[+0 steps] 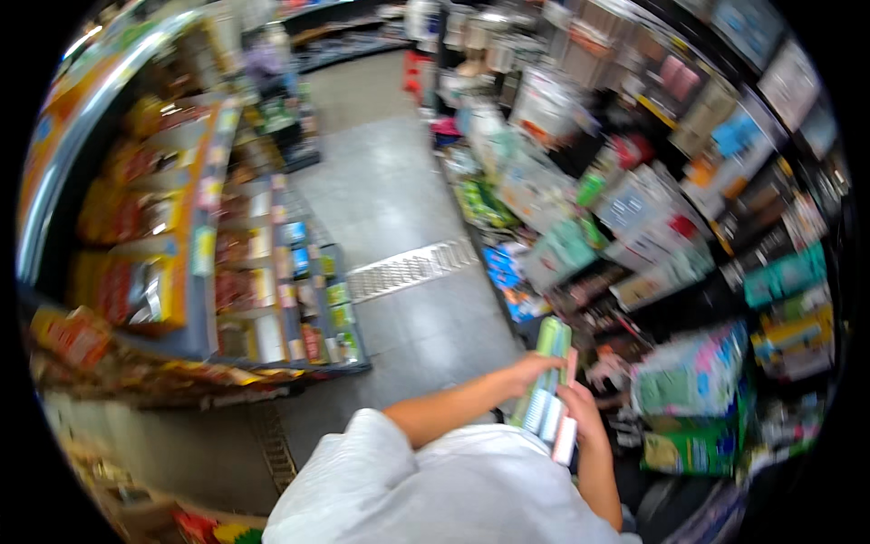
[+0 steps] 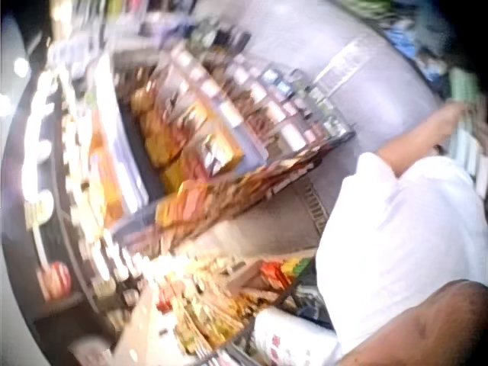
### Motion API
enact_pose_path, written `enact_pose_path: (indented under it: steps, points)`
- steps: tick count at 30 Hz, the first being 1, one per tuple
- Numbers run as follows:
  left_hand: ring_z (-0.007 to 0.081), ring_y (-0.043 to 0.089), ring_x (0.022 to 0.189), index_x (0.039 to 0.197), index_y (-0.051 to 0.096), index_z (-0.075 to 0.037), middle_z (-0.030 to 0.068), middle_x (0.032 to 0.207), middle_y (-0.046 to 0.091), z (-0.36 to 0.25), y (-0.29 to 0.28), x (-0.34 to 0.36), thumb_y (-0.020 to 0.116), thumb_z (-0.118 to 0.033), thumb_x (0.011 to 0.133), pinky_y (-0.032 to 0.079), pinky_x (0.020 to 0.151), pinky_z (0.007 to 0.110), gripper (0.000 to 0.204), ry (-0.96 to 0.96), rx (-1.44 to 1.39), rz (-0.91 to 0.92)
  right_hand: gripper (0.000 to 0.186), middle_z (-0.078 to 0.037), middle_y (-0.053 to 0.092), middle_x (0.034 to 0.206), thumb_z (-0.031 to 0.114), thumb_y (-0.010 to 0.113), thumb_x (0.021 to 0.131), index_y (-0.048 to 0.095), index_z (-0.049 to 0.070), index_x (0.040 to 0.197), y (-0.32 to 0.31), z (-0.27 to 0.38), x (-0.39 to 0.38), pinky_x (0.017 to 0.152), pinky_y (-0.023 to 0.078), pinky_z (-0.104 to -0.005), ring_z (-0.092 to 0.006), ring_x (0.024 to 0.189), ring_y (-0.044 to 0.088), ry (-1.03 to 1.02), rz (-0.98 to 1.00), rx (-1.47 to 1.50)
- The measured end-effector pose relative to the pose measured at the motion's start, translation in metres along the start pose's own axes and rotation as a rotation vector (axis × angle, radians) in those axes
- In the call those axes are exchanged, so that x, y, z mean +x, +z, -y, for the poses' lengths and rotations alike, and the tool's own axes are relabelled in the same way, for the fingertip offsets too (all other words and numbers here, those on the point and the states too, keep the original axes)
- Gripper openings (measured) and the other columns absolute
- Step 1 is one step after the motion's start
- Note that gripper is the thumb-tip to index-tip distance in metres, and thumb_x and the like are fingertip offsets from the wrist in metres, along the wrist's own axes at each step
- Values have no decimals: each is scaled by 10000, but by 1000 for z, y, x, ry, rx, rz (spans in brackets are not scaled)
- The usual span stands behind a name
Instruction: The person organizes a retail shelf by picking up various packaged items, including cleaning brushes and cutlery, and placing them back onto hooks or into slots. The person handles items one by one, adjusting their positions to ensure they are properly displayed.
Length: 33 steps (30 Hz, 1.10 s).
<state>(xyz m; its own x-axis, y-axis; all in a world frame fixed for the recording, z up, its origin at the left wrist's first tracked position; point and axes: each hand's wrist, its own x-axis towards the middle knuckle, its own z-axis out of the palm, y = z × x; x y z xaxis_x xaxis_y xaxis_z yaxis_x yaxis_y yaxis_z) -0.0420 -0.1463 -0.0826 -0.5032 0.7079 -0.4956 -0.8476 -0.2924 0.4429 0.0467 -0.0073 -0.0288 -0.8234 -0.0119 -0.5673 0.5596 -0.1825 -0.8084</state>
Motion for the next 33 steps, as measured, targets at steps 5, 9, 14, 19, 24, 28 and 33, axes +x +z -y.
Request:
enact_pose_path:
  steps: [5, 9, 14, 19, 24, 28, 33]
  points:
    - [219, 671, 799, 972, 639, 3, 121, 920, 685, 3, 20, 11, 658, -206, 848, 558, 740, 358, 244, -111, -75, 10, 273, -32, 629, 933, 187, 567, 910, 573, 12, 1119, -37, 1, -12, 703, 477, -242, -96, 787, 594, -12, -40, 66]
    - [205, 663, 753, 958, 626, -29, 95, 885, 675, 10, 42, 22, 692, -203, 822, 561, 707, 371, 231, -127, 28, 37, 293, -63, 633, 986, 197, 564, 909, 560, 8, 1133, -75, -5, -30, 758, 478, -267, -131, 863, 602, -49, -118, 65]
    - [166, 620, 779, 1003, 615, -37, 52, 865, 648, 23, 60, 40, 713, -190, 803, 516, 722, 328, 270, -91, 115, 51, 336, -98, 625, 1078, 228, 532, 929, 534, 6, 1181, -102, 12, -70, 827, 479, -310, -178, 959, 603, -61, -128, 205]
    - [200, 606, 873, 1018, 583, -27, 79, 938, 625, 31, 79, 54, 702, -137, 778, 490, 818, 368, 290, -112, 144, -1, 331, -65, 604, 1099, 253, 539, 940, 557, 33, 1186, -119, 10, -94, 866, 454, -304, -156, 1007, 568, -127, -87, 332]
    - [310, 597, 955, 974, 530, -13, 139, 928, 609, 40, 85, 61, 643, -68, 770, 468, 920, 435, 239, -185, 8, -28, 308, -53, 586, 1144, 203, 514, 958, 546, 20, 1204, -139, -10, -94, 890, 437, -271, -124, 1035, 546, -210, -66, 216]
    - [290, 591, 930, 977, 541, -56, 127, 911, 610, 44, 100, 68, 634, -63, 776, 464, 900, 436, 221, -236, 49, 106, 322, -45, 594, 1069, 157, 580, 930, 514, 19, 1213, -148, -28, -96, 852, 454, -259, -107, 984, 554, -301, -96, 327]
    - [229, 578, 848, 969, 562, -56, 77, 862, 589, 82, 129, 86, 627, -130, 799, 477, 819, 380, 197, -205, 162, -91, 389, -41, 593, 1006, 261, 663, 885, 508, 5, 1133, -173, -36, -111, 731, 471, -249, -104, 882, 567, -406, -171, 207]
